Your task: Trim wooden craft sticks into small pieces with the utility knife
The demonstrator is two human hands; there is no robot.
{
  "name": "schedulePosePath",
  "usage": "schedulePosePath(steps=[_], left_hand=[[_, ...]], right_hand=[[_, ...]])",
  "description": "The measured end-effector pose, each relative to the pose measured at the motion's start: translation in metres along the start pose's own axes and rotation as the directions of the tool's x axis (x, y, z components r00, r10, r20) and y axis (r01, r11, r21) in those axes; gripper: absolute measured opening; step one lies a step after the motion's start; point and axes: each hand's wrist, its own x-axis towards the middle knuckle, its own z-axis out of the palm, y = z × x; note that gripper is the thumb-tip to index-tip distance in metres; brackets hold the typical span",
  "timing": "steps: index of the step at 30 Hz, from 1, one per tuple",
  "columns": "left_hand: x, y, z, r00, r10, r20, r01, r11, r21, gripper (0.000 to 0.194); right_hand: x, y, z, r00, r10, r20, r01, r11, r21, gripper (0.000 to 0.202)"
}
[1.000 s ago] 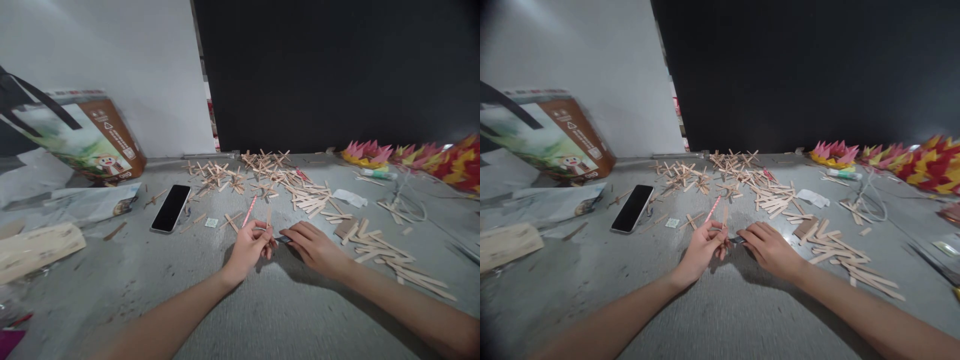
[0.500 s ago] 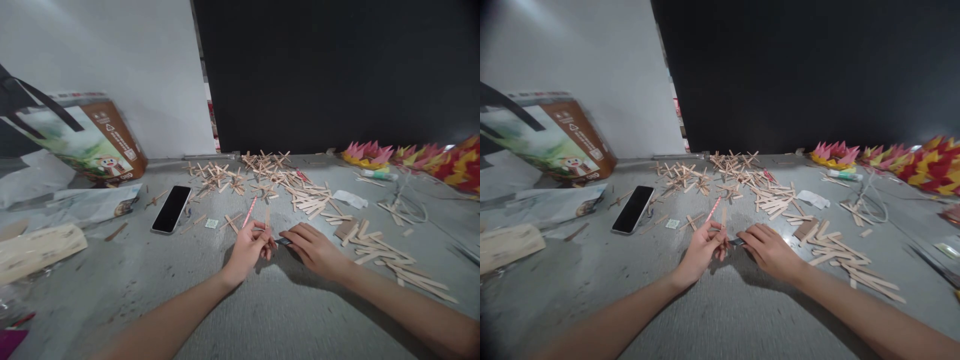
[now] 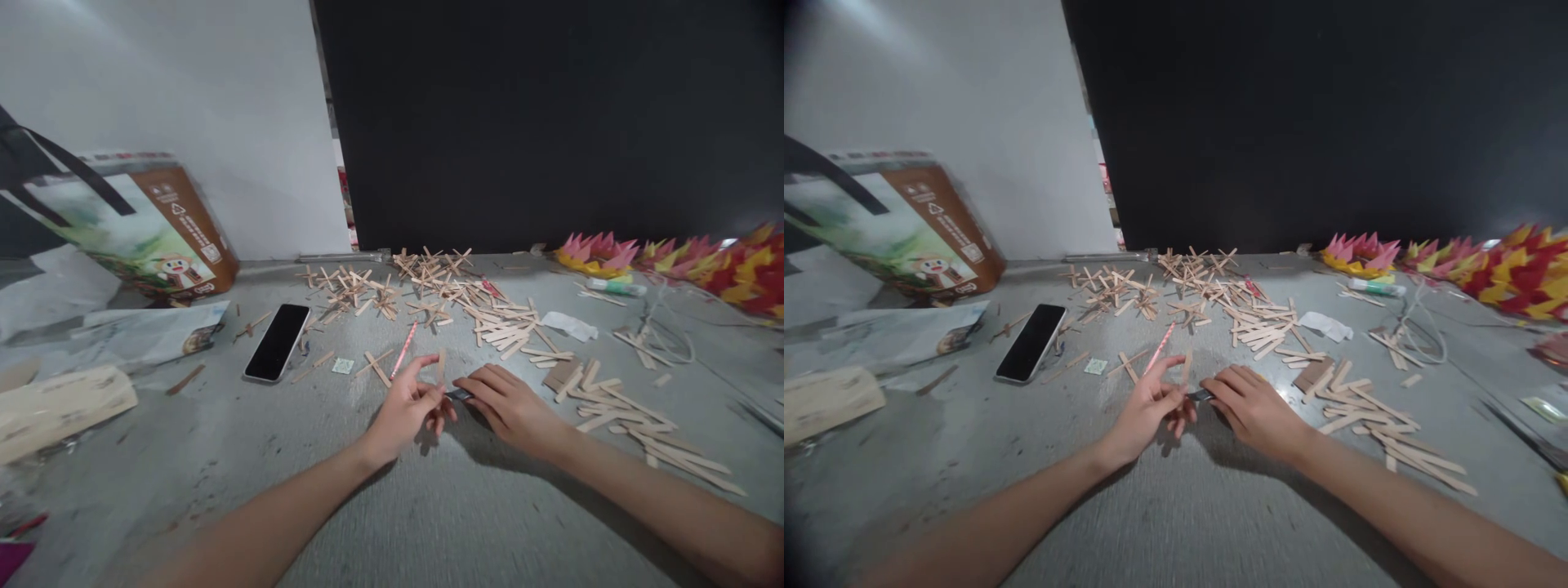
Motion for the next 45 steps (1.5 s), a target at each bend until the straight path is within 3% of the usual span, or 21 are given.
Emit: schedulePosePath(steps=[5,11,23,30,36,45], left_hand=[[0.000,0.002,-0.001,1.000,-0.015,0.015,0.016,1.000,-0.012,0.080],[0.001,-0.003,-0.004,1.000,-0.023,-0.010,0.023,0.999,-0.048,0.074],[0.007,-0.012,-0.011,0.999,-0.016,0.051,0.023,0.989,-0.147,0.089],[0.005,-0.008,-0.007,0.999,0.003,0.039,0.001,0.994,-0.113,0.075],[0.005,-0.012,0.000,0.998,0.049,-0.026,-0.051,0.997,-0.063,0.051],[0.002,-0.019,0.007,0.996,0.059,-0.064,-0.058,0.998,0.019,0.046]], right_hand=[[0.003,-0.002,-0.004,0.999,-0.049,-0.012,0.049,0.998,0.033,0.030],[0.002,-0.004,-0.008,0.991,-0.130,0.027,0.128,0.989,0.073,0.033],[0.001,-0.003,-0.007,0.993,-0.106,0.058,0.099,0.989,0.110,0.030],[0.001,-0.003,-0.008,0.993,-0.111,0.038,0.105,0.984,0.142,0.032],[0.002,-0.004,-0.010,0.993,-0.113,-0.021,0.114,0.977,0.182,0.033],[-0.002,0.001,0.002,0.995,0.009,-0.102,0.000,0.996,0.084,0.018]])
